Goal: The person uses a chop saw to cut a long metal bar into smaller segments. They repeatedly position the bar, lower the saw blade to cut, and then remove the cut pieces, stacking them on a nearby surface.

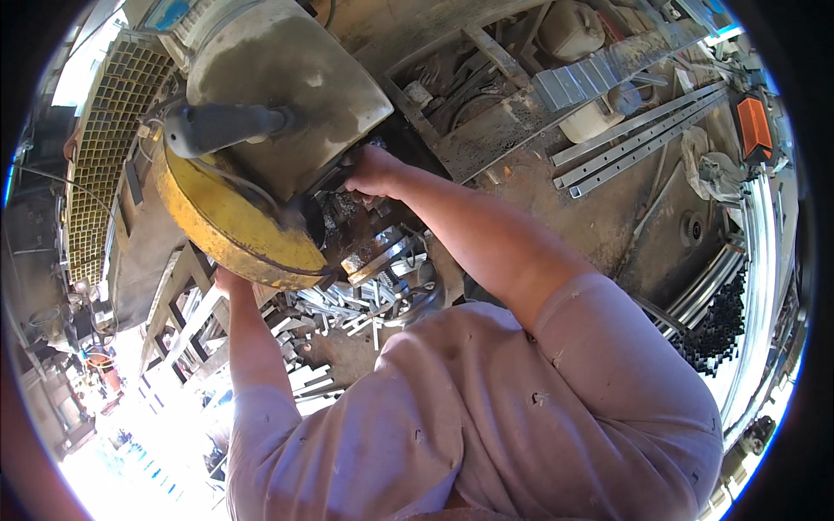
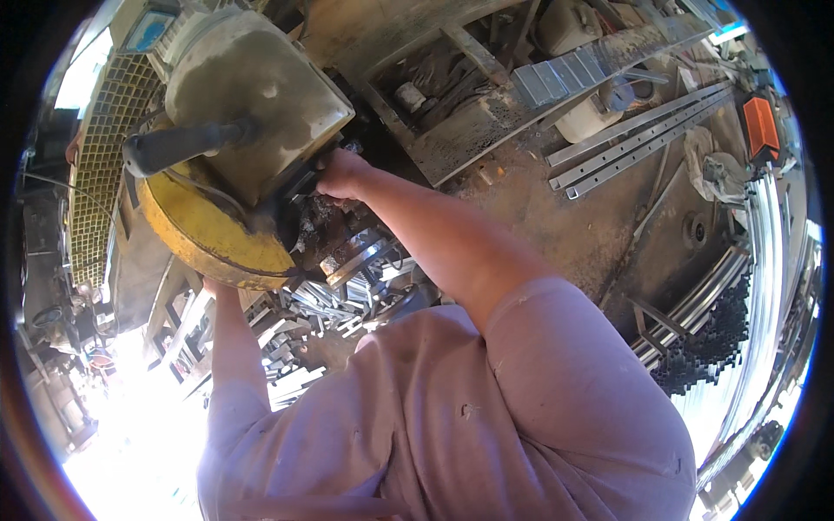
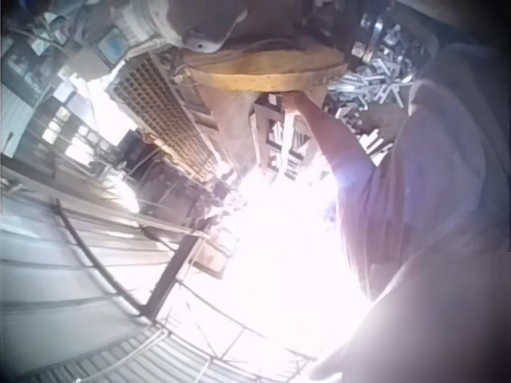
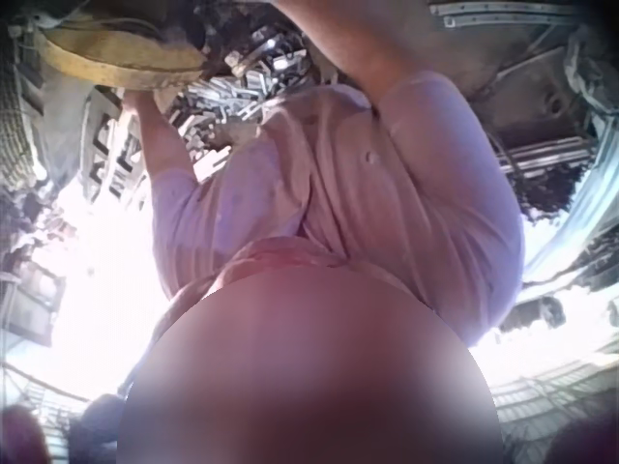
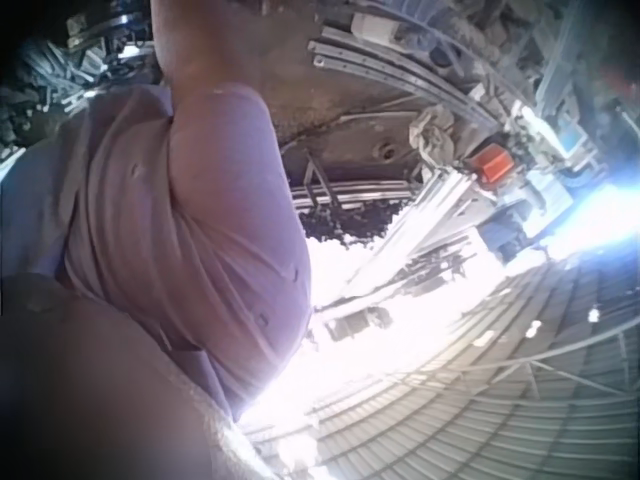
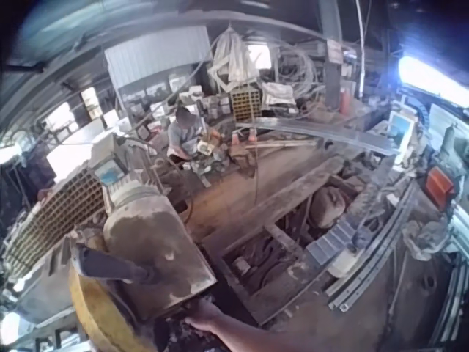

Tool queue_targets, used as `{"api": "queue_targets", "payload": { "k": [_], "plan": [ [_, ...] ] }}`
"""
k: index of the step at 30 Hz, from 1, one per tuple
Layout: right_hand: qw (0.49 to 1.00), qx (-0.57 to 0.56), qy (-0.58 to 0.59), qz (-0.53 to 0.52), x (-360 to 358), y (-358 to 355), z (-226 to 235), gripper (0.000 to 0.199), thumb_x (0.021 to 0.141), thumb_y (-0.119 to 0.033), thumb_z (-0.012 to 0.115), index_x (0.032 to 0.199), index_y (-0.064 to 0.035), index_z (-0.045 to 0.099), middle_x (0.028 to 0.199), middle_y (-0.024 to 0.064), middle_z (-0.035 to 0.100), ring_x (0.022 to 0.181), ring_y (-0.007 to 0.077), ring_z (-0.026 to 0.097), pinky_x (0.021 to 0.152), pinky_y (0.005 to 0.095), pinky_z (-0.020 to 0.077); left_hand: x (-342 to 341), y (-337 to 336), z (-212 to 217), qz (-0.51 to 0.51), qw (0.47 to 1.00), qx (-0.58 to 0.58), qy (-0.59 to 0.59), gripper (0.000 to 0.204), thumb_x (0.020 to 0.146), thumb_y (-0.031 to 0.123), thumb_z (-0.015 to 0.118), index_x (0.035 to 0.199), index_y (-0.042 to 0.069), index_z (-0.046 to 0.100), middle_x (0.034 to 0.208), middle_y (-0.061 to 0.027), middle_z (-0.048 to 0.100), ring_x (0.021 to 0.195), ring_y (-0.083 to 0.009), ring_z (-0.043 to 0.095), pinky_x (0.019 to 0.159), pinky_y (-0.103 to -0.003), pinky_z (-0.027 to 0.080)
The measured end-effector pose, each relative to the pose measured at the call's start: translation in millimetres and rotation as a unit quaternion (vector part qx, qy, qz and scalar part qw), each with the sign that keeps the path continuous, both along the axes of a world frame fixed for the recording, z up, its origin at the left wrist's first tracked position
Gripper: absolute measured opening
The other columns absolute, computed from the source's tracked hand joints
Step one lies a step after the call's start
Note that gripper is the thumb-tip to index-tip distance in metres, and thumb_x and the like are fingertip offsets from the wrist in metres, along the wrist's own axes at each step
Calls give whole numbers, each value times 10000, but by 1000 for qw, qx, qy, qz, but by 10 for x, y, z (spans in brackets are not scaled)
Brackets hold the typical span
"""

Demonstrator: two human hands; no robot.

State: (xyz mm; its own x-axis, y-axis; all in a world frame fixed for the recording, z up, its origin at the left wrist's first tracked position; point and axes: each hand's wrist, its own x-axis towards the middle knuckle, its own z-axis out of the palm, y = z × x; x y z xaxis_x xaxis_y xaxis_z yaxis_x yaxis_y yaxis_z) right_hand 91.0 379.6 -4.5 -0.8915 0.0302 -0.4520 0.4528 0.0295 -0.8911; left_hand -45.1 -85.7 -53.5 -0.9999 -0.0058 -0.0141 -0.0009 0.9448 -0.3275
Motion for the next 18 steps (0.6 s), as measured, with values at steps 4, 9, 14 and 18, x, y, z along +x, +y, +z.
{"api": "queue_targets", "payload": {
  "k": [4, 9, 14, 18],
  "plan": [
    [999, -34, 4, 7, 19, -2, 62, 422, 779, -13, 711, 1198, 21, 674, 849, 173, 709, 617, 233, 708, 500, 331, 582, 26, -209, -117, -25, 999, 8, 27, 487, 912, 560, 587, 1209, 193, 704, 1134, -47, 749, 1037, -224, 729, 813, -399, 586],
    [999, -2, 18, 43, 64, 74, 105, 353, 805, -6, 663, 1157, -7, 687, 740, 136, 693, 582, 209, 698, 481, 311, 563, 31, -8, -77, -32, 999, 2, 18, 484, 917, 570, 572, 1170, 190, 731, 1134, -59, 750, 1037, -226, 730, 810, -394, 586],
    [999, -51, 14, -4, 77, 5, -40, 332, 816, -14, 642, 1145, -20, 687, 719, 123, 689, 527, 202, 671, 456, 305, 530, 45, 101, -55, 4, 999, -46, -28, 514, 905, 615, 558, 1103, 188, 765, 1134, -84, 750, 1047, -244, 730, 818, -394, 584],
    [999, -26, 33, 6, 53, 54, -33, 353, 813, -1, 636, 1162, -21, 683, 708, 129, 683, 522, 201, 673, 439, 322, 511, 125, 406, 195, 35, 998, -10, -46, 562, 897, 640, 555, 1142, 171, 746, 1139, -110, 747, 1067, -281, 722, 861, -429, 573]
  ]
}}
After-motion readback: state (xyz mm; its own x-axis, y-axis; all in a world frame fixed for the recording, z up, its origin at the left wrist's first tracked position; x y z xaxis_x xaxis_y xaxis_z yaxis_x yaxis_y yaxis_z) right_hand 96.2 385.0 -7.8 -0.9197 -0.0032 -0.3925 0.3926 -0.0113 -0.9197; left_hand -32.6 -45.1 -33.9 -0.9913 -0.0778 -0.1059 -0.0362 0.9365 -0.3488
